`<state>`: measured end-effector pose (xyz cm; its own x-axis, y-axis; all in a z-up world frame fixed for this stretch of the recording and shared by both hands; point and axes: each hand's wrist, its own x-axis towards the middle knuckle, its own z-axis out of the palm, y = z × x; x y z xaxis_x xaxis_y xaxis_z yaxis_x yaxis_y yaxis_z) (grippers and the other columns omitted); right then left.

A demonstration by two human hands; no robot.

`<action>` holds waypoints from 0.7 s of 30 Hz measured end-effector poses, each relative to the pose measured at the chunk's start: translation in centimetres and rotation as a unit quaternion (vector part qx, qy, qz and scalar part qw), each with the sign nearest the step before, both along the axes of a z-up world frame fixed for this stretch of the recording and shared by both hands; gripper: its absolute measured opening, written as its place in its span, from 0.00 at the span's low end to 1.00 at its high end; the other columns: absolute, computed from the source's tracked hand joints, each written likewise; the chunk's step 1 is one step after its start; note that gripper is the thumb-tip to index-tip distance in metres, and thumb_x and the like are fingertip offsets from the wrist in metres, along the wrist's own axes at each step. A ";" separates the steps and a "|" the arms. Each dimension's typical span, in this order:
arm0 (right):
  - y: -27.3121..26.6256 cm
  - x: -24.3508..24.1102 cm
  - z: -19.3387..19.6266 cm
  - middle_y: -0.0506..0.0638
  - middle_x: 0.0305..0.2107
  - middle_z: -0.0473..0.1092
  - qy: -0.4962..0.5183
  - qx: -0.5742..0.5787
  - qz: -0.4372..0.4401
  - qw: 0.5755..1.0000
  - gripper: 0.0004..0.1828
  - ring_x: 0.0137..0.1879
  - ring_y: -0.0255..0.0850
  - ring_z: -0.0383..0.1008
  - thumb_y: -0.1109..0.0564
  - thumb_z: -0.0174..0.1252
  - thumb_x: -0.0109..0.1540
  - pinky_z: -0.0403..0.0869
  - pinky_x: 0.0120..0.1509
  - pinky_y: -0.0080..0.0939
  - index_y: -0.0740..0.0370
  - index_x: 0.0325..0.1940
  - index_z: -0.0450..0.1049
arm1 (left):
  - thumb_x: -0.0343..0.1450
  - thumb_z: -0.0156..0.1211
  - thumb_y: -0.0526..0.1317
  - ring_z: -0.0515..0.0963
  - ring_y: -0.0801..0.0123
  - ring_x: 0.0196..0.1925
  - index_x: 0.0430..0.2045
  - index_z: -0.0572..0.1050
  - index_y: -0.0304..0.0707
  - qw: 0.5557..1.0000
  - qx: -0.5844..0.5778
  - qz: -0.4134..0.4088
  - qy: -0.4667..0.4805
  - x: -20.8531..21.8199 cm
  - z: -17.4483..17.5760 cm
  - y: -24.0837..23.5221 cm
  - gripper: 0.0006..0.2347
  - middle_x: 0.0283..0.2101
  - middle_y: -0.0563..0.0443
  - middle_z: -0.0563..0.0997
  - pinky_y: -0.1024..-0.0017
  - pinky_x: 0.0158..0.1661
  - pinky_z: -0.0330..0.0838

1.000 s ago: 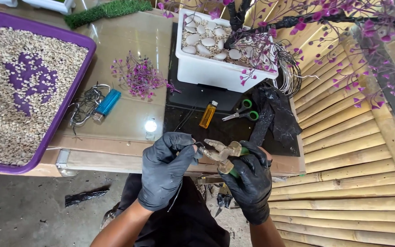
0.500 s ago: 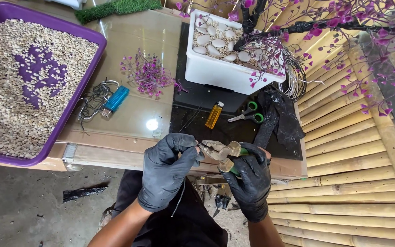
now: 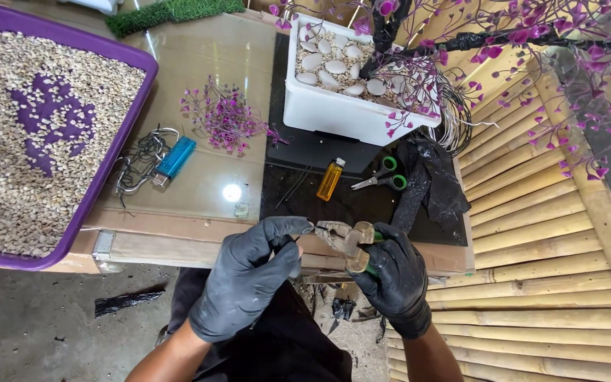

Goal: Refining the trunk of an artificial floral tree by twisting and tightening wire using pliers.

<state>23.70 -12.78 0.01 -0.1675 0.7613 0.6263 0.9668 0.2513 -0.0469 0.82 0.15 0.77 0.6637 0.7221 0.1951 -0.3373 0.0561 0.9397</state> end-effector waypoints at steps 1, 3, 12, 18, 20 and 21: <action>0.0 0.1 0.5 0.61 0.42 0.74 0.000 0.000 -0.002 1.000 0.16 0.51 0.63 0.76 0.49 0.57 0.67 0.79 0.52 0.58 0.67 0.46 0.75 | 0.75 0.55 0.31 0.75 0.74 0.27 0.51 0.77 0.33 1.000 0.000 -0.002 0.000 -0.4 0.1 0.6 0.12 0.25 0.58 0.73 0.74 0.35 0.77; 0.0 0.2 1.5 0.59 0.41 0.74 0.050 -0.032 0.075 0.995 0.13 0.49 0.63 0.77 0.51 0.53 0.68 0.79 0.52 0.60 0.65 0.45 0.72 | 0.74 0.59 0.33 0.70 0.78 0.27 0.54 0.78 0.33 0.993 0.108 -0.037 0.006 -1.2 0.3 1.8 0.13 0.28 0.59 0.73 0.76 0.31 0.70; -0.4 0.7 3.5 0.59 0.40 0.73 0.080 -0.058 0.096 0.990 0.12 0.48 0.63 0.76 0.52 0.55 0.67 0.79 0.55 0.60 0.66 0.45 0.73 | 0.73 0.60 0.36 0.81 0.76 0.26 0.50 0.80 0.42 0.984 0.091 -0.127 0.083 -2.2 1.2 4.0 0.12 0.23 0.54 0.81 0.75 0.34 0.79; 0.1 0.9 3.9 0.60 0.43 0.73 0.032 -0.046 0.085 0.995 0.15 0.57 0.67 0.74 0.51 0.53 0.68 0.75 0.60 0.61 0.67 0.46 0.72 | 0.72 0.61 0.32 0.79 0.81 0.26 0.52 0.78 0.42 0.957 0.280 -0.012 0.073 -1.8 1.6 3.8 0.13 0.39 0.58 0.88 0.82 0.35 0.77; 0.1 1.4 3.7 0.60 0.42 0.74 0.005 -0.048 0.073 0.996 0.16 0.57 0.67 0.73 0.50 0.52 0.68 0.73 0.62 0.62 0.68 0.45 0.73 | 0.72 0.60 0.33 0.84 0.79 0.31 0.52 0.78 0.42 0.953 0.287 -0.002 0.094 -2.2 2.5 3.9 0.13 0.40 0.57 0.88 0.81 0.37 0.79; 0.1 1.7 3.6 0.59 0.41 0.74 -0.023 -0.050 0.061 0.997 0.17 0.58 0.66 0.72 0.49 0.50 0.68 0.72 0.64 0.63 0.68 0.44 0.74 | 0.72 0.60 0.34 0.89 0.78 0.36 0.51 0.79 0.42 0.949 0.294 0.008 0.114 -2.4 2.9 3.9 0.13 0.42 0.56 0.89 0.80 0.40 0.80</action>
<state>25.41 -12.68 3.64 -0.2885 0.7924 0.5375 0.9313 0.3625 -0.0346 -1.57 4.02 3.70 0.7273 0.5430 0.4197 -0.1173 -0.5043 0.8555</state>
